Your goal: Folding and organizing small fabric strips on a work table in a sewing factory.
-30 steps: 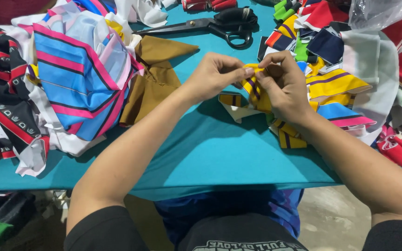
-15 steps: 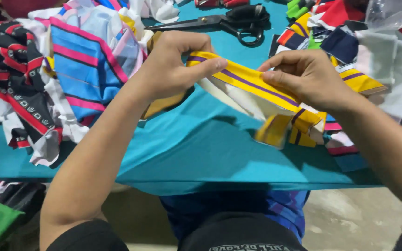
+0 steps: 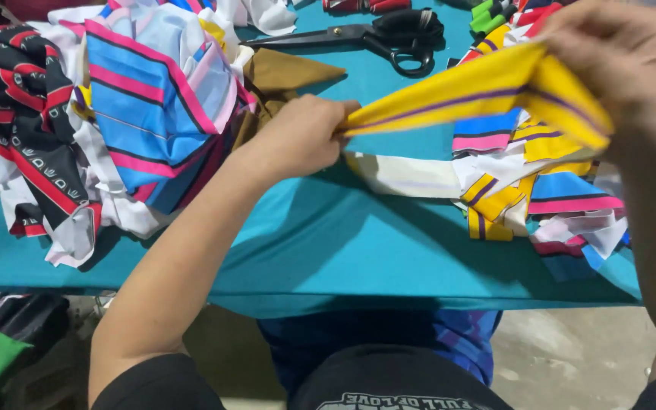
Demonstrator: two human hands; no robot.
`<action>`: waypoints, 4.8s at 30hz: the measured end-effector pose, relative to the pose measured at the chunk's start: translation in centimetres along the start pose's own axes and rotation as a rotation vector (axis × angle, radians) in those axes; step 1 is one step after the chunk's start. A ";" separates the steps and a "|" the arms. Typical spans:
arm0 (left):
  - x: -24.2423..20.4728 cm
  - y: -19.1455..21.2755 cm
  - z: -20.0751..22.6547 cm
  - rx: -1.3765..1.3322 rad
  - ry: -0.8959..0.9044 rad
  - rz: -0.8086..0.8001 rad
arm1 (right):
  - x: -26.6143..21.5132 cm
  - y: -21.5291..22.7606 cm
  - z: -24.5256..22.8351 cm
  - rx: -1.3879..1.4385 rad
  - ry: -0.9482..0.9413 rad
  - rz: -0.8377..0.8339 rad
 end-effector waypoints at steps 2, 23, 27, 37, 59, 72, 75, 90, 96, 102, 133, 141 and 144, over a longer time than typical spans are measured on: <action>0.0 1.0 -0.1 -0.057 0.027 0.069 | 3.2 3.1 8.7 -0.065 -0.479 0.034; 3.8 -6.9 0.6 -0.480 -0.158 0.443 | 1.0 -9.0 4.9 0.394 -0.279 -0.104; 3.5 -6.8 -1.1 -0.633 -0.097 0.539 | 0.5 -11.0 5.2 0.420 -0.175 -0.085; 3.0 -5.2 0.3 -0.679 -0.070 0.478 | 0.1 -11.5 3.7 0.226 -0.101 -0.208; 2.1 -4.9 1.7 -0.608 -0.160 0.439 | 0.3 -12.9 7.7 -0.064 0.044 -0.279; 2.7 -5.1 1.2 -0.593 -0.170 0.430 | 0.2 -13.0 6.9 -0.144 0.078 -0.293; 2.4 -4.5 1.5 -0.594 -0.182 0.449 | -0.2 -12.9 6.3 -0.104 0.079 -0.309; 2.7 -4.9 0.5 -0.373 -0.300 0.548 | -0.5 -10.6 6.2 0.334 -0.178 -0.297; 3.7 -7.5 0.7 -0.410 -0.154 0.303 | -0.2 -10.7 6.7 0.493 -0.056 -0.235; 1.9 -3.0 1.6 -0.629 -0.201 0.659 | -0.9 -11.7 4.5 0.223 -0.059 -0.242; 0.7 0.3 -5.2 -0.972 0.087 0.814 | -0.9 -9.7 4.7 0.436 -0.408 -0.267; 1.1 -2.3 2.8 -0.511 -0.279 0.284 | -1.0 -12.3 5.9 0.251 -0.017 -0.542; 0.4 -3.1 4.9 -0.655 -0.266 0.344 | -1.3 -12.9 5.4 0.363 -0.007 -0.455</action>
Point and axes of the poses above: each hand's wrist, its own x-axis towards the middle knuckle, its own y-axis out of the back of the hand, z = x × y, the point moved 7 cm from there along x, towards the middle knuckle, and after that the axes turned 9 degrees about z, right-handed, at the moved point
